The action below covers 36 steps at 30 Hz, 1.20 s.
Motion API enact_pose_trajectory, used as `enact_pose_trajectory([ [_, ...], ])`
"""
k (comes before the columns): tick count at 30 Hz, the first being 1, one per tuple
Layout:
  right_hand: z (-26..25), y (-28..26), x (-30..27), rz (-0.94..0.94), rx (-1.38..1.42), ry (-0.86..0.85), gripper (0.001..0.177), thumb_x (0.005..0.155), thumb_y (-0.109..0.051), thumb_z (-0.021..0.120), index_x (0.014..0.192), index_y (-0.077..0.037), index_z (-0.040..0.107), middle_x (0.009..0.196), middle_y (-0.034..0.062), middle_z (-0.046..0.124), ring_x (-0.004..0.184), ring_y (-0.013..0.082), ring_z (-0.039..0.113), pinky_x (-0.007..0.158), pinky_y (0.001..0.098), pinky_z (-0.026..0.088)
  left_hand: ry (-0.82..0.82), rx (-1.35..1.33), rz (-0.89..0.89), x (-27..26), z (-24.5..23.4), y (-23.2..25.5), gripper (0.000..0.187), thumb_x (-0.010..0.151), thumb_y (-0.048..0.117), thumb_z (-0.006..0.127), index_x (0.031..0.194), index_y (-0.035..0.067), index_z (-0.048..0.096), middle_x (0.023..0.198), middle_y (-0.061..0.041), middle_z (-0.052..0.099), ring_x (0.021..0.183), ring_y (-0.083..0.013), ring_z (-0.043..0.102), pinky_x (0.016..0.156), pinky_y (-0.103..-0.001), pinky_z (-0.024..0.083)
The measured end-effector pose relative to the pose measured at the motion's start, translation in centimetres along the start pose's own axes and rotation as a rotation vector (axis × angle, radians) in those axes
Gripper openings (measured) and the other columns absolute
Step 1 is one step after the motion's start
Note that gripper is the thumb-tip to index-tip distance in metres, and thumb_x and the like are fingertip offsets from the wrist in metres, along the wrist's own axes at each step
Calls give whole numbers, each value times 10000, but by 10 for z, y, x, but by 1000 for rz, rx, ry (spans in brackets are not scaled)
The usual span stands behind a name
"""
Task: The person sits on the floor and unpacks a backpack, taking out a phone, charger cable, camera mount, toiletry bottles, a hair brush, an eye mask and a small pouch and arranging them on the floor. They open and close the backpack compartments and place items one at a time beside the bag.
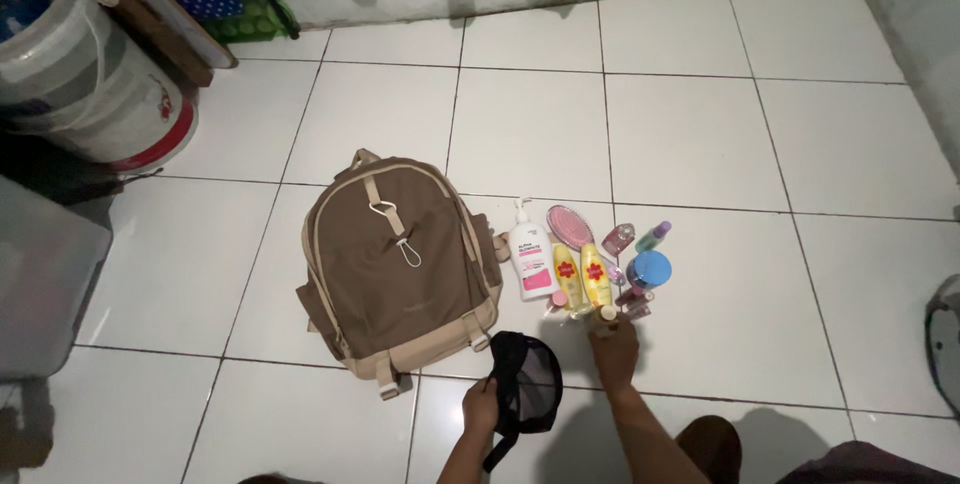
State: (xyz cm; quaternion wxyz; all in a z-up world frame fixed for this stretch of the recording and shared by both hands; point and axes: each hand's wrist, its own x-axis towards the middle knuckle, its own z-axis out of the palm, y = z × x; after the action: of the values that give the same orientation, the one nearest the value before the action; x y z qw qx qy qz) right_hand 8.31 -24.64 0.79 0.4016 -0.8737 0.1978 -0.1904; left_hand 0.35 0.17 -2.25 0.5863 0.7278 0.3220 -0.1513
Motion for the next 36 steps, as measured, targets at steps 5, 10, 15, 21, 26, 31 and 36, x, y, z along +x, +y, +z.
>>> enact_pose_trajectory([
  [5, -9, -15, -44, 364, -161, -251, 423, 872, -421, 741, 1031, -28, 741, 954, 170, 757, 938, 361, 713, 863, 442, 547, -34, -13, 70, -3, 11, 16, 360, 984, 302, 571, 1130, 32, 759, 941, -131, 781, 847, -248, 717, 824, -355, 542],
  [10, -2, -38, -62, 1055, 889, -677, 425, 918, -358, 681, 1185, -29, 704, 1060, 107, 733, 945, 247, 697, 841, 393, 553, -102, -126, 200, -2, 26, 38, 368, 996, 313, 606, 904, -22, 726, 757, -89, 701, 711, -194, 615, 708, -351, 511],
  [15, -13, -51, -23, 384, 727, -840, 308, 895, -63, 656, 1198, -8, 672, 1046, 59, 718, 958, 152, 673, 870, 316, 547, -543, -280, 400, -3, 0, 60, 221, 985, 235, 706, 912, 26, 718, 827, -8, 666, 799, -139, 590, 731, -326, 472],
  [21, -34, -70, 40, 242, 709, -999, 239, 895, 4, 663, 1128, 10, 713, 1027, 69, 717, 941, 166, 662, 850, 296, 525, -427, -569, 24, -22, -50, 120, 370, 937, 347, 599, 1275, 198, 627, 1196, 35, 688, 1037, -131, 651, 879, -389, 526],
  [26, -35, -98, 41, 90, 573, -867, 297, 831, 56, 639, 1105, -24, 723, 1089, 23, 737, 1031, 126, 669, 911, 238, 508, -555, -606, 290, -43, -62, 150, 450, 915, 167, 674, 1355, 204, 583, 1311, -45, 671, 1174, -155, 636, 981, -333, 515],
  [31, -34, -135, 17, -278, 297, -225, 421, 716, 104, 632, 1110, -18, 719, 1053, 49, 699, 1000, 164, 637, 885, 276, 501, -446, -567, 587, -29, -51, 154, 371, 868, -64, 738, 1230, -2, 686, 1289, -73, 693, 1167, -177, 669, 1001, -289, 529],
  [36, -32, -174, -12, -342, 543, -531, 340, 726, 10, 812, 1054, -14, 725, 922, 60, 672, 835, 140, 632, 747, 272, 520, -289, -520, 679, -19, -34, 152, 437, 801, -177, 669, 1208, -18, 690, 1222, -104, 710, 1118, -184, 705, 961, -298, 569],
])
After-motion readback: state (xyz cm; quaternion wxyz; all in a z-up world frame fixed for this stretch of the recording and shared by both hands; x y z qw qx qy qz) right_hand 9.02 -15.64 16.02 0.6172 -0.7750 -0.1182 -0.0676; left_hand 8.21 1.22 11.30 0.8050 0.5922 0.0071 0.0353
